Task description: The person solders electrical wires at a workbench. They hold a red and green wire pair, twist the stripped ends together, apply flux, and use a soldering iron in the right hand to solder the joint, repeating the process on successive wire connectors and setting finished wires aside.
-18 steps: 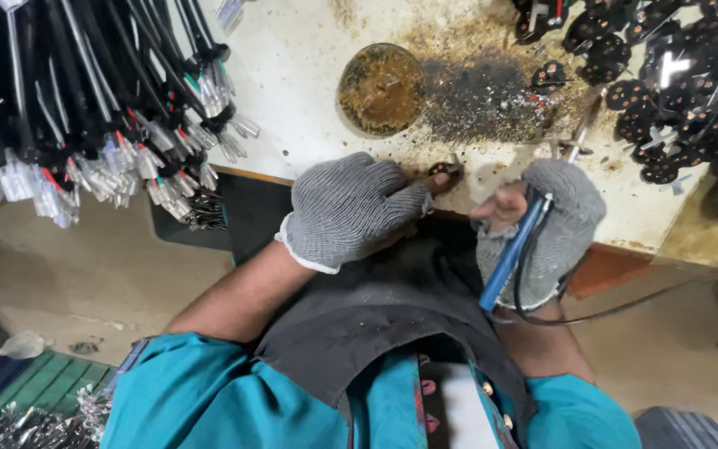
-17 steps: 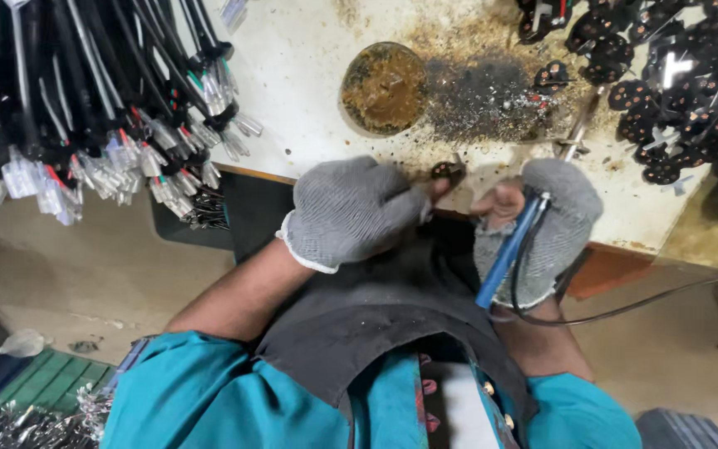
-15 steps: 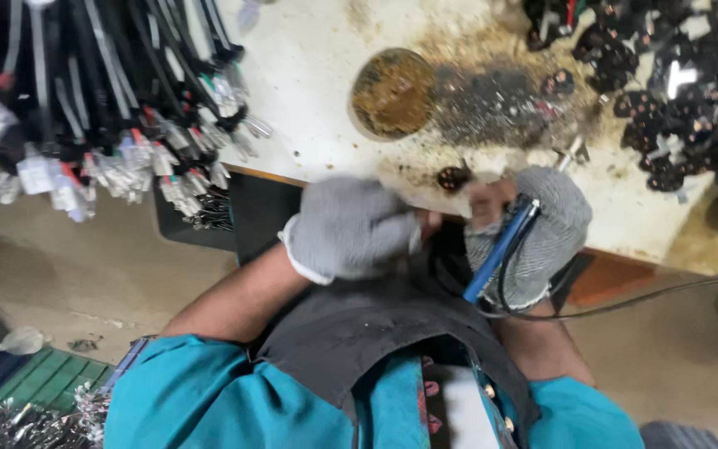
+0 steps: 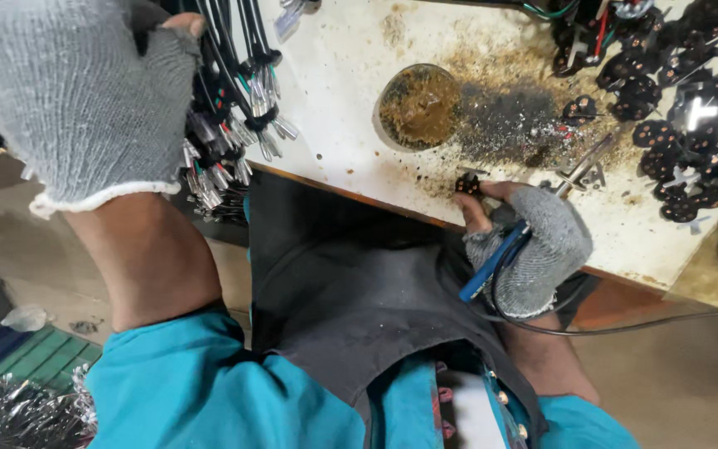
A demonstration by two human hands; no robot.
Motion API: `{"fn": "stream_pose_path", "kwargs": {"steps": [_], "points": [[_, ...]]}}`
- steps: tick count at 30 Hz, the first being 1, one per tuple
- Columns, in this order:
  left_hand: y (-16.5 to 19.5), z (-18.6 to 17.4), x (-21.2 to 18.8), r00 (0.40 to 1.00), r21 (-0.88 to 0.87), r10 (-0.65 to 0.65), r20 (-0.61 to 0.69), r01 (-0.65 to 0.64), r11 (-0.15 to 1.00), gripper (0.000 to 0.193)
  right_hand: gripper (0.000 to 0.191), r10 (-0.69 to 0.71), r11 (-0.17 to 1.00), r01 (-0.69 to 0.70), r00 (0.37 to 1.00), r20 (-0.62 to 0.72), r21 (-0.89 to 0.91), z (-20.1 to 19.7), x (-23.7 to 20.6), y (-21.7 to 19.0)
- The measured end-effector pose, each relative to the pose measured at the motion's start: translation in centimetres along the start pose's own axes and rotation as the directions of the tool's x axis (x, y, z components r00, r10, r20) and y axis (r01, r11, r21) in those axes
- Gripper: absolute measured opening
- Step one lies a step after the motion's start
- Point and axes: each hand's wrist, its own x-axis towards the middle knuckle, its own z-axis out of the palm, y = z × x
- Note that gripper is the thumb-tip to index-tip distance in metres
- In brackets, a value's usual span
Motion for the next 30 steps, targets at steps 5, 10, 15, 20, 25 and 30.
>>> {"fn": "stream_pose_path", "kwargs": {"steps": [5,10,15,20,25,30], "points": [[-0.3,2.4,-0.3,0.998,0.130,0.033,-0.046,-0.027,0.991,0.027,0.030,0.011,0.999,-0.012,1.000,-0.010,-0.032,0.8,-0.1,0.0],[0.0,3.1,-0.6,0.991,0.117,-0.020,-0.136,0.036,0.993,0.021,0.030,-0.024,0.999,0.023,0.999,-0.044,-0.022,0.5,-1.0,0.4],[-0.3,3.8,-2.1,0.993,0.104,-0.047,-0.105,0.058,0.993,0.020,0.029,-0.044,0.998,0.042,0.998,-0.039,-0.050,0.3,-1.3,0.4],[-0.3,2.1,-2.5,0.970,-0.298,-0.242,-0.034,0.222,0.929,0.024,0.031,-0.102,0.994,0.100,0.993,-0.051,-0.039,0.0,-1.5,0.8],[3.5,-6.3,-1.4,0.987,-0.883,0.047,0.152,0.114,0.456,0.027,0.027,0.049,0.955,-0.053,0.999,0.019,0.291,-1.8,-3.1,1.0],[10.9,-5.3,-0.5,0.789,-0.992,0.602,0.123,0.116,0.051,0.020,0.036,0.251,0.426,-0.485,0.874,0.415,0.764,-1.8,-3.5,3.4]]}}
